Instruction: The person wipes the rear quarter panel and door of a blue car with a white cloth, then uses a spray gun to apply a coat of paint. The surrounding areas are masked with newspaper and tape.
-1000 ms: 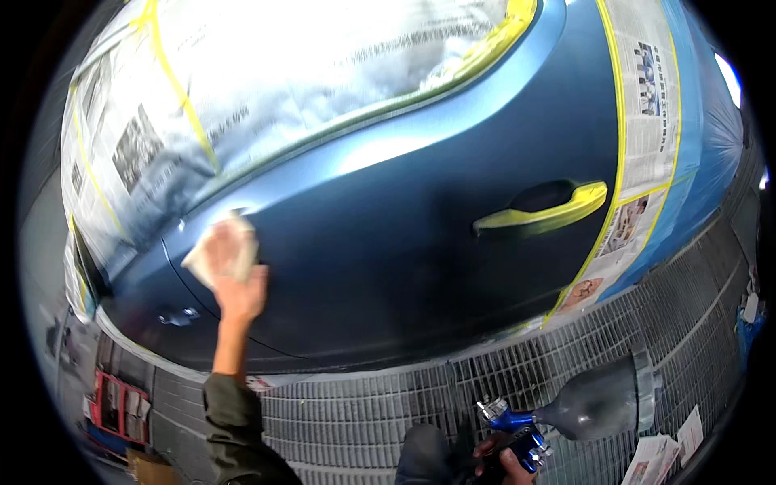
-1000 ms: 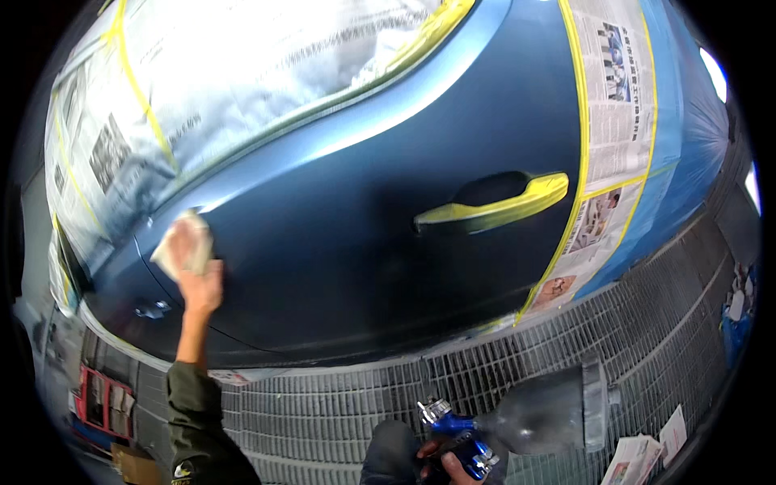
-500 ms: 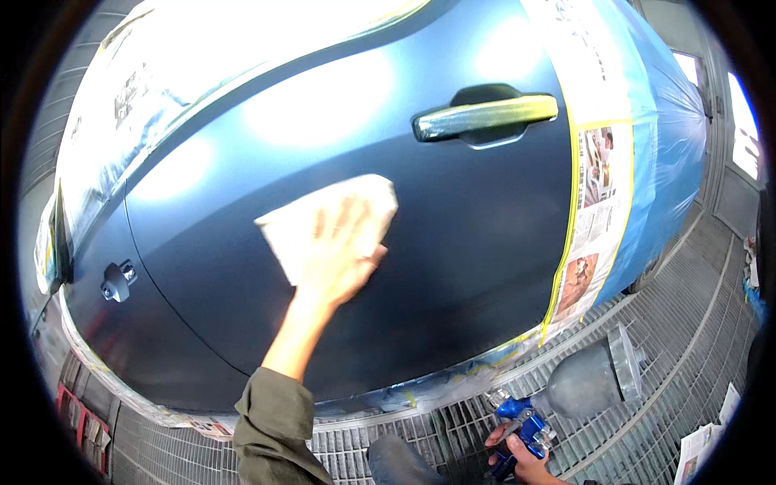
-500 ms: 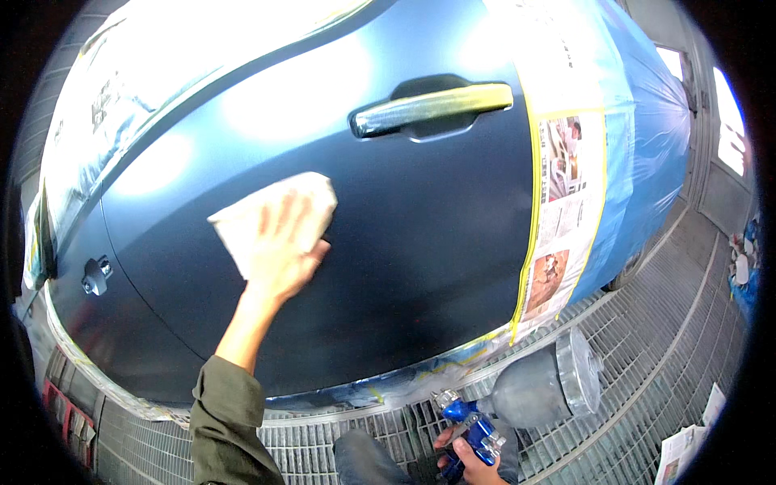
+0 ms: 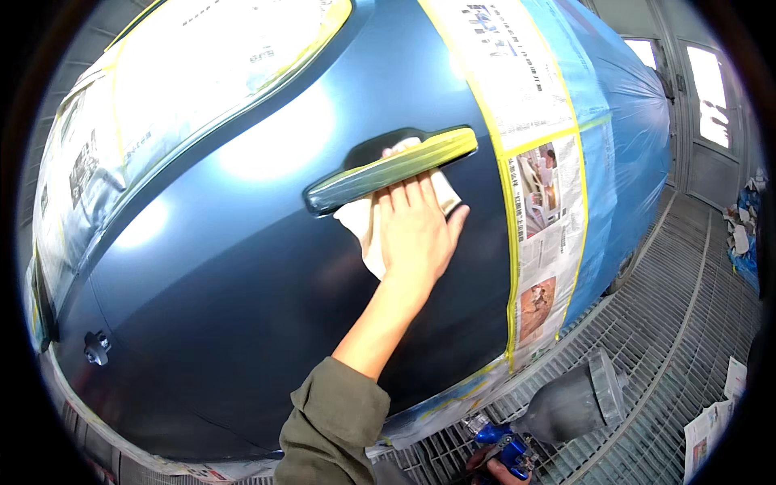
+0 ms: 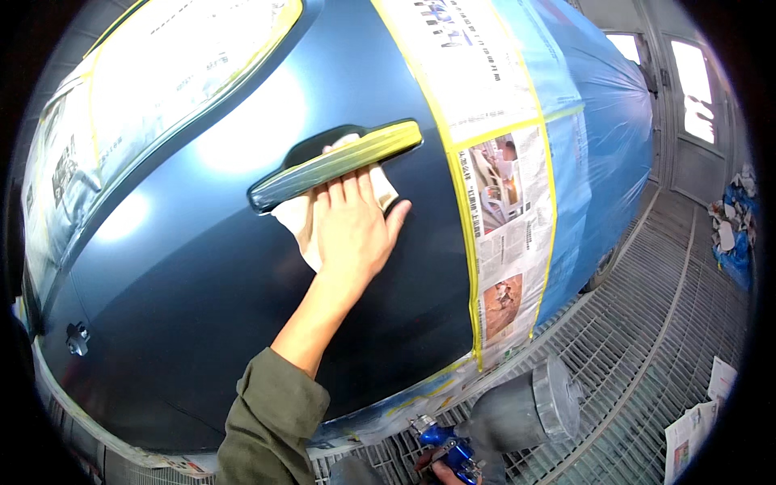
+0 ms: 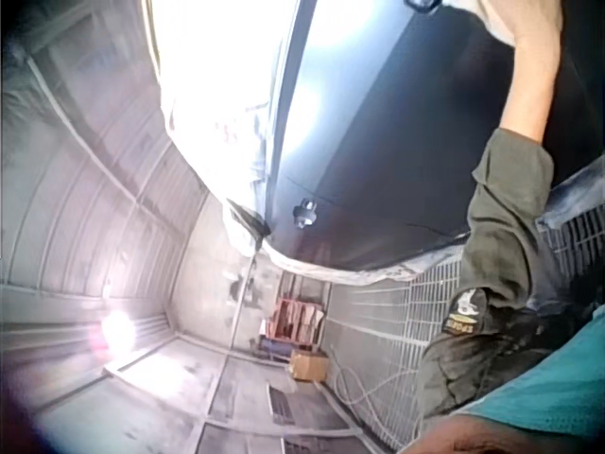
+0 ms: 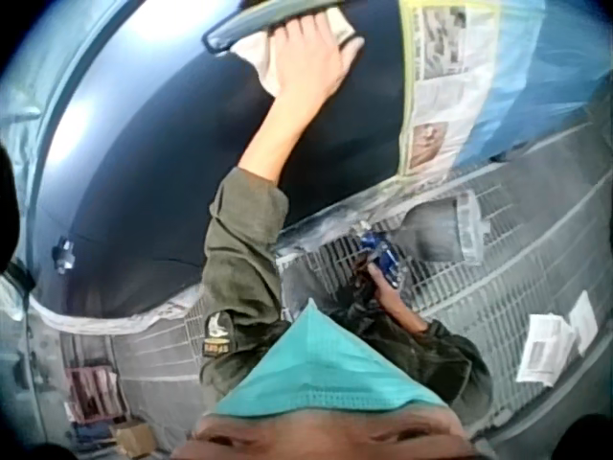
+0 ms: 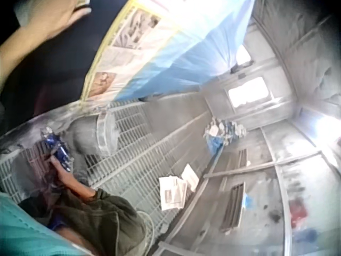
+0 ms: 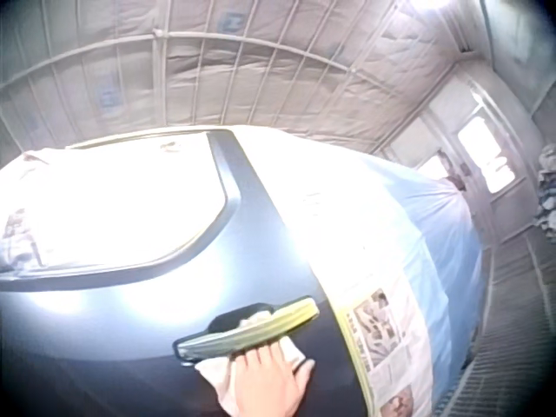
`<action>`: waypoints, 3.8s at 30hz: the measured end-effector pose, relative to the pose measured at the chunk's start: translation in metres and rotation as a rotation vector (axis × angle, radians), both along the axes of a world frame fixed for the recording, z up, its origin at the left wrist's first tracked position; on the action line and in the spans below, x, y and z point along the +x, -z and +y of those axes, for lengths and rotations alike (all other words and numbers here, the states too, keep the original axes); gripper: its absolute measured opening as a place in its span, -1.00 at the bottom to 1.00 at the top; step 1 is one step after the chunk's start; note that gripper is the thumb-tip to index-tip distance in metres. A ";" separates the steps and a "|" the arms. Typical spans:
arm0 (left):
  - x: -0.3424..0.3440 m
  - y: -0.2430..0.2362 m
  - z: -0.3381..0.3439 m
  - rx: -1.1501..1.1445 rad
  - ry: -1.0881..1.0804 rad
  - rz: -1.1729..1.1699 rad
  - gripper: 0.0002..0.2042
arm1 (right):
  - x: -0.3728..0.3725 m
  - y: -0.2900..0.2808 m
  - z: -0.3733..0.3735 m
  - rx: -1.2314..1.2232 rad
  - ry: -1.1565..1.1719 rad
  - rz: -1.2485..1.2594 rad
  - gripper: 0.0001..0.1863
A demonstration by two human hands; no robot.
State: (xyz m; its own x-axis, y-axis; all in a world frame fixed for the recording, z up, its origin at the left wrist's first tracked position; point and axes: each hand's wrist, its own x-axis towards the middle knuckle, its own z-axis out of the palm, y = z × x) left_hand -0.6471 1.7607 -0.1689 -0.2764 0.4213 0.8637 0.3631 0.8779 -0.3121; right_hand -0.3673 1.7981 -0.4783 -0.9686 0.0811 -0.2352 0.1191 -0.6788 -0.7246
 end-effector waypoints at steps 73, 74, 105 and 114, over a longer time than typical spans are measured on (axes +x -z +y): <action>0.001 -0.006 0.007 0.267 0.282 -0.148 -0.16 | 0.012 0.019 0.066 0.114 0.169 -0.129 -0.57; -0.004 -0.004 0.002 0.144 0.193 -0.093 -0.18 | 0.010 0.022 0.065 0.112 0.178 -0.082 -0.58; 0.010 0.070 -0.124 -0.471 -0.129 -0.076 -0.22 | 0.014 -0.003 0.052 -0.047 0.082 0.144 -0.61; -0.052 0.126 0.059 -0.510 0.315 -0.052 -0.17 | 0.027 -0.001 0.052 -0.042 0.122 0.207 -0.74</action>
State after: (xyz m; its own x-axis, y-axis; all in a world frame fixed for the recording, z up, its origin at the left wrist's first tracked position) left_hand -0.6993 1.8202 -0.2945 -0.1073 0.8478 0.5193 0.6077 0.4693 -0.6406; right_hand -0.3403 1.8503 -0.4774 -0.9801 0.1949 -0.0385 -0.1136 -0.7088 -0.6962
